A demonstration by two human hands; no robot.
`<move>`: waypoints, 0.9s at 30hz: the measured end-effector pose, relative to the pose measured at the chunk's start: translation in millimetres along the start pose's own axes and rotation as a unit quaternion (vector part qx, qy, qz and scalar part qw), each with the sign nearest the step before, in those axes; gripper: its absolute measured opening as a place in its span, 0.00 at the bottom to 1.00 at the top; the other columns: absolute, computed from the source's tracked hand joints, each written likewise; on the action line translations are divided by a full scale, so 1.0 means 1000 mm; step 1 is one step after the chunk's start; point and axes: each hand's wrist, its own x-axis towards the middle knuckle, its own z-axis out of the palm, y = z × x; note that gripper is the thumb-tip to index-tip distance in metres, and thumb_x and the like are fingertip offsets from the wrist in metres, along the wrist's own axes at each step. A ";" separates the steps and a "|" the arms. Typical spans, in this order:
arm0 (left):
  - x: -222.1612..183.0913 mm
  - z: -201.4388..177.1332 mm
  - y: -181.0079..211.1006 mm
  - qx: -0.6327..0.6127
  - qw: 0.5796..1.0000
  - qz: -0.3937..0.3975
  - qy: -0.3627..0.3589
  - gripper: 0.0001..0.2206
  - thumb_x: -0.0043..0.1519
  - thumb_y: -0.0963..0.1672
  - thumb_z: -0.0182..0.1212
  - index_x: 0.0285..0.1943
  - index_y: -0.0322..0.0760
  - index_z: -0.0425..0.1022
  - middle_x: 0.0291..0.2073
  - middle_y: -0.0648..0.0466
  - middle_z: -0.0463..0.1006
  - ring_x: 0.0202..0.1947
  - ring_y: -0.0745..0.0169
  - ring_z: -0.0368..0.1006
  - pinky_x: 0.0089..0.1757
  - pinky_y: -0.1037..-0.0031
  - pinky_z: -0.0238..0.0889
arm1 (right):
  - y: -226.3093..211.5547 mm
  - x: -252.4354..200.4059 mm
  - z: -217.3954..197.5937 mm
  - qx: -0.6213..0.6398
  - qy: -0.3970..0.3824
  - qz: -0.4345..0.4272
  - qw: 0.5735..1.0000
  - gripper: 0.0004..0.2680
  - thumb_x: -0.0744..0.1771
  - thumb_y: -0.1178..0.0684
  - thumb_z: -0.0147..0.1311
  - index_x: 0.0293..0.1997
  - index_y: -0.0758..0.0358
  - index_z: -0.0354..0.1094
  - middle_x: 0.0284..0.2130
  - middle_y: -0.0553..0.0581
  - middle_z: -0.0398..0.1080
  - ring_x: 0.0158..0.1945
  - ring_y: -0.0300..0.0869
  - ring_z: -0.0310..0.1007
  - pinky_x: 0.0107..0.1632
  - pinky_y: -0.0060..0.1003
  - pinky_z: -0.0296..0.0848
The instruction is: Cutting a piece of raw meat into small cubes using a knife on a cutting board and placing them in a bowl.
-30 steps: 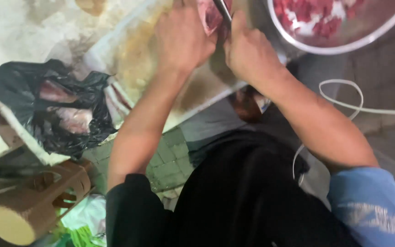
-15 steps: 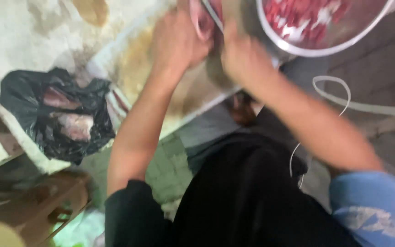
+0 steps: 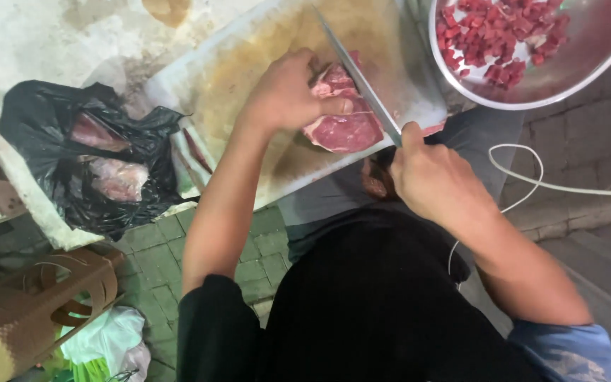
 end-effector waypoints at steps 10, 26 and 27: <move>-0.022 0.088 -0.024 0.331 0.821 0.188 0.425 0.49 0.50 0.67 0.55 0.65 0.23 0.59 0.55 0.39 0.68 0.58 0.42 0.66 0.58 0.56 0.58 | -0.007 0.007 0.015 -0.012 0.049 -0.009 0.999 0.06 0.68 0.53 0.34 0.44 0.64 0.52 0.23 0.72 0.70 0.30 0.74 0.70 0.36 0.65 0.67; 0.009 0.094 -0.020 0.292 0.829 0.146 0.455 0.35 0.63 0.57 0.43 0.65 0.21 0.58 0.54 0.38 0.70 0.52 0.42 0.67 0.50 0.58 0.59 | 0.009 0.065 0.016 -0.072 0.128 -0.155 0.977 0.06 0.72 0.58 0.34 0.47 0.73 0.52 0.16 0.52 0.64 0.13 0.52 0.67 0.15 0.49 0.68; 0.006 0.093 -0.019 0.291 0.830 0.150 0.451 0.35 0.63 0.57 0.43 0.65 0.21 0.58 0.54 0.38 0.70 0.52 0.42 0.67 0.50 0.58 0.59 | 0.013 0.058 0.019 -0.070 0.128 -0.149 0.978 0.06 0.72 0.58 0.34 0.47 0.73 0.52 0.16 0.52 0.64 0.13 0.52 0.67 0.15 0.49 0.68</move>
